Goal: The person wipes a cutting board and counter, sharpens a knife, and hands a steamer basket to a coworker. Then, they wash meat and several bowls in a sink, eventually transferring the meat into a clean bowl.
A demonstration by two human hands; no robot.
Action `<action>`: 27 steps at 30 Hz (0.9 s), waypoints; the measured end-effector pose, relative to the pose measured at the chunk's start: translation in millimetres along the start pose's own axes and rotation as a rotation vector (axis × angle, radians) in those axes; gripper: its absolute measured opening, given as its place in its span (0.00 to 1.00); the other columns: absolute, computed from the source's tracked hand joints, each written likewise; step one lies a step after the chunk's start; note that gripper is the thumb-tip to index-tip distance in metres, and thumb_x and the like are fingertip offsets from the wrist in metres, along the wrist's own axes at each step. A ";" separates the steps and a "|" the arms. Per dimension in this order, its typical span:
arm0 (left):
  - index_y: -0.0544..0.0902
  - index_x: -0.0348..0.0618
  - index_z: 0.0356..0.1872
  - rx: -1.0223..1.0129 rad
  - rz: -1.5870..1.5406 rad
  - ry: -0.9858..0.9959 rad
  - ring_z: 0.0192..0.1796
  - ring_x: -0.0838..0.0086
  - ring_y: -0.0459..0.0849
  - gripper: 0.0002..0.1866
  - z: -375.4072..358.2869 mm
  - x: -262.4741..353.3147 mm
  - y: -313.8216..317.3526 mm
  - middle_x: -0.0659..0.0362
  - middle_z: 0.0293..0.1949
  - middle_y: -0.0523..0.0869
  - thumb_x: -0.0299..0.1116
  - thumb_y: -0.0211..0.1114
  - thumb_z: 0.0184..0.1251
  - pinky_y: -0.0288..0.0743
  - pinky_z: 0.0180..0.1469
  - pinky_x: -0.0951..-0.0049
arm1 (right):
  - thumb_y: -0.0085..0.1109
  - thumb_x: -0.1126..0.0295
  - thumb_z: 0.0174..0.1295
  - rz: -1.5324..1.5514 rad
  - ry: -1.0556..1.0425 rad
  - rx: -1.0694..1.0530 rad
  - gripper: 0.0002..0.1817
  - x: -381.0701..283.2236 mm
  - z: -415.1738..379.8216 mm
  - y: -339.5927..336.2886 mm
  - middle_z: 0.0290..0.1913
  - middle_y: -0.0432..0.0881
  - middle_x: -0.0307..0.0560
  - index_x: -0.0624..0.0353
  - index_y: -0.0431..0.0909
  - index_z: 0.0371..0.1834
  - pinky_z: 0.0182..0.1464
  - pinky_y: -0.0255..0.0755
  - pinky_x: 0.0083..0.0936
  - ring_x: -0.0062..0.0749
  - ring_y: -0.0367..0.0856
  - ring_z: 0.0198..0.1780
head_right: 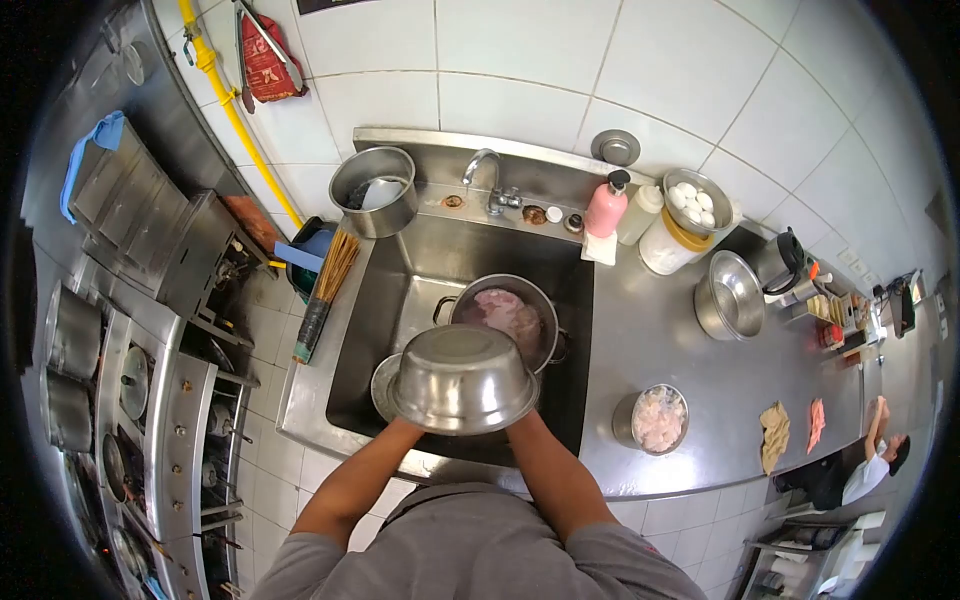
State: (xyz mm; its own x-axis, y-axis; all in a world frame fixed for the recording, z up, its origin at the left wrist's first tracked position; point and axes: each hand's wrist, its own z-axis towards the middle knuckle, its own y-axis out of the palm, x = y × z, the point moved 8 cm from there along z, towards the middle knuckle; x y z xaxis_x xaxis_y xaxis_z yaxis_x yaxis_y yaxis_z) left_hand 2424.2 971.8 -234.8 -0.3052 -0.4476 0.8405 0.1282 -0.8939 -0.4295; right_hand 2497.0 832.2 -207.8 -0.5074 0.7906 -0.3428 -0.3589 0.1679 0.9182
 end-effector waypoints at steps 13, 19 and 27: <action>0.80 0.36 0.63 0.655 0.148 0.017 0.65 0.55 0.82 0.22 -5.2 130.3 -216.9 0.47 0.64 0.83 0.21 0.59 0.68 0.74 0.69 0.62 | 0.62 0.66 0.73 -0.746 -0.280 0.813 0.18 -163.4 -1.4 41.4 0.53 0.85 0.46 0.59 0.76 0.61 0.37 0.85 0.31 0.33 0.86 0.47; 0.76 0.37 0.62 0.835 -0.995 -0.510 0.54 0.62 0.84 0.21 3.3 43.5 -156.0 0.54 0.57 0.84 0.29 0.63 0.69 0.79 0.57 0.62 | 0.56 0.71 0.70 -0.964 -0.194 0.912 0.22 -129.9 -40.5 36.9 0.58 0.82 0.49 0.60 0.69 0.67 0.36 0.88 0.31 0.36 0.87 0.46; 0.69 0.52 0.69 0.766 -0.971 -0.641 0.53 0.66 0.85 0.27 1.4 13.5 -118.7 0.59 0.58 0.82 0.30 0.62 0.70 0.82 0.46 0.66 | 0.58 0.72 0.68 -1.095 -0.586 1.102 0.24 -183.7 -104.1 95.2 0.60 0.81 0.49 0.64 0.71 0.67 0.59 0.72 0.30 0.32 0.81 0.53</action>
State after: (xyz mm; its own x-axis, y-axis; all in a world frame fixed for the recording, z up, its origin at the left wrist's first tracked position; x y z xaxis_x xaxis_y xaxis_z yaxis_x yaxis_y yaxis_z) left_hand 2406.2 1071.8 -172.1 -0.1151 0.6055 0.7874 0.6588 -0.5468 0.5168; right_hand 2474.5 641.6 -78.0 0.0311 0.0818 -0.9962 0.4966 0.8637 0.0864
